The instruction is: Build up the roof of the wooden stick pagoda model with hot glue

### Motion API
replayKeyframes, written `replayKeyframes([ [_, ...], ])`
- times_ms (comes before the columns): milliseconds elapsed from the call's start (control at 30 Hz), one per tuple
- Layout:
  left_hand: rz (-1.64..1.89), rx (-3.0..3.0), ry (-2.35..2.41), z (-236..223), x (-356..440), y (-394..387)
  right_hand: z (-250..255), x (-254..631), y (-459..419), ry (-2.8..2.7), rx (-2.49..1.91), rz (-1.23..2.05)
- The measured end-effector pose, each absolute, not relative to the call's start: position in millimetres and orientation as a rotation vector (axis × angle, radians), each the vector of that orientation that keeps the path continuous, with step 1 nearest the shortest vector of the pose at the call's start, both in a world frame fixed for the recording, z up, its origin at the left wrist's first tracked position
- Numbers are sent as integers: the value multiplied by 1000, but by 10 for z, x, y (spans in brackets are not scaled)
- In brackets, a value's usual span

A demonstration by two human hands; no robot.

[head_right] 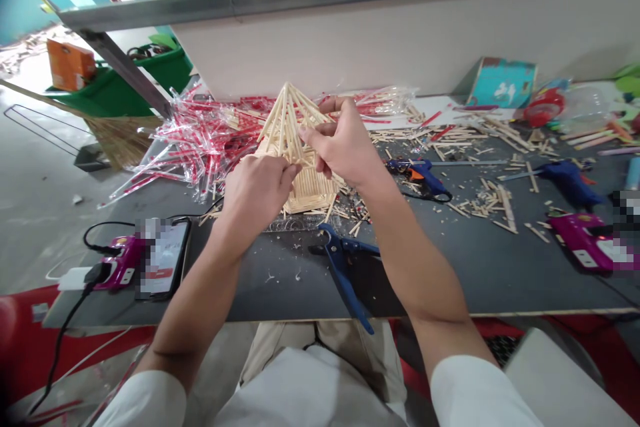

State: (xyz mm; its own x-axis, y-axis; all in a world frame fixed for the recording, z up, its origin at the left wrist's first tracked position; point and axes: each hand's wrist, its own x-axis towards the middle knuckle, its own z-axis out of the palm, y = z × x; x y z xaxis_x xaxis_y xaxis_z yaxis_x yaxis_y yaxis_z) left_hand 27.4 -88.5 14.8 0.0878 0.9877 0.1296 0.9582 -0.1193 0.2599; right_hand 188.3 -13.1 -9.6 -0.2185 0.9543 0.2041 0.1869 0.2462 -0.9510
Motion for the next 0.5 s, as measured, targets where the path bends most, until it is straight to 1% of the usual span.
replayKeyframes([
  [300,422,2195,1990,173,284,-884,-128,1861,-135,-1633,-1056,1102],
  [500,452,2192,1955,139,262,-856,-167,1873,-101,-1648,-1076,1040],
])
